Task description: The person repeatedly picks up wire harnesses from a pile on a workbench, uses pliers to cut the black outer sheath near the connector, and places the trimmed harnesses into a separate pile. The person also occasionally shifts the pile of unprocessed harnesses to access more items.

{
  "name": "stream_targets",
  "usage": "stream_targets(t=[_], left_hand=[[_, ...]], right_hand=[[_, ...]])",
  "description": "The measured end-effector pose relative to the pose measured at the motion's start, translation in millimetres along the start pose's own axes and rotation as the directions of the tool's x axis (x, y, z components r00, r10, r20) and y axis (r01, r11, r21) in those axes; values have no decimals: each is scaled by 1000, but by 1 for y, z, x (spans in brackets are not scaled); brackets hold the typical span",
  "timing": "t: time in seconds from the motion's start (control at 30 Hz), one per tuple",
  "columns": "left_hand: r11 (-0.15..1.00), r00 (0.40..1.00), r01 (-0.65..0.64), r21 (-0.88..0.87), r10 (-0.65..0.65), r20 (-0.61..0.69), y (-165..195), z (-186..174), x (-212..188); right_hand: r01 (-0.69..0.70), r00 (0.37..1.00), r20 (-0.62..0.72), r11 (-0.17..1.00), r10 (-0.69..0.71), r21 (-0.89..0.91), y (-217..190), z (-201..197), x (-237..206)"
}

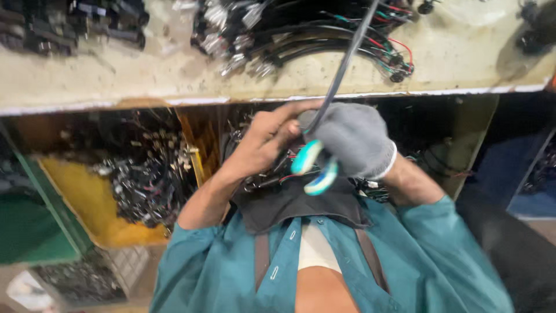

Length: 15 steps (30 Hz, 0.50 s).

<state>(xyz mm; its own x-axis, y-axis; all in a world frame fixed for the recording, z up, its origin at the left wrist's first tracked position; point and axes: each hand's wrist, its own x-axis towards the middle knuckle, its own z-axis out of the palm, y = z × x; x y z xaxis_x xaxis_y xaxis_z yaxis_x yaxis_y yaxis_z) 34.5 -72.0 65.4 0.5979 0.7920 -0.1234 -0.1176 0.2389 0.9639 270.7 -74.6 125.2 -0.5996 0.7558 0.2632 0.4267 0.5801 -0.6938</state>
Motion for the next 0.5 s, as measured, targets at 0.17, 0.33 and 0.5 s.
stream_targets(t=[0.17,0.33,0.5], left_hand=[[993,998,30,118,-23,-58,8,11,6],[999,991,20,38,-15,-136,-9,12,-4],[941,983,-179,287,185,6,-11,12,-5]], right_hand=[[-373,838,-45,630,544,681,16,29,-14],[-184,737,-354,675,576,715,13,48,-40],[229,632,-337,248,697,941,1,61,-27]])
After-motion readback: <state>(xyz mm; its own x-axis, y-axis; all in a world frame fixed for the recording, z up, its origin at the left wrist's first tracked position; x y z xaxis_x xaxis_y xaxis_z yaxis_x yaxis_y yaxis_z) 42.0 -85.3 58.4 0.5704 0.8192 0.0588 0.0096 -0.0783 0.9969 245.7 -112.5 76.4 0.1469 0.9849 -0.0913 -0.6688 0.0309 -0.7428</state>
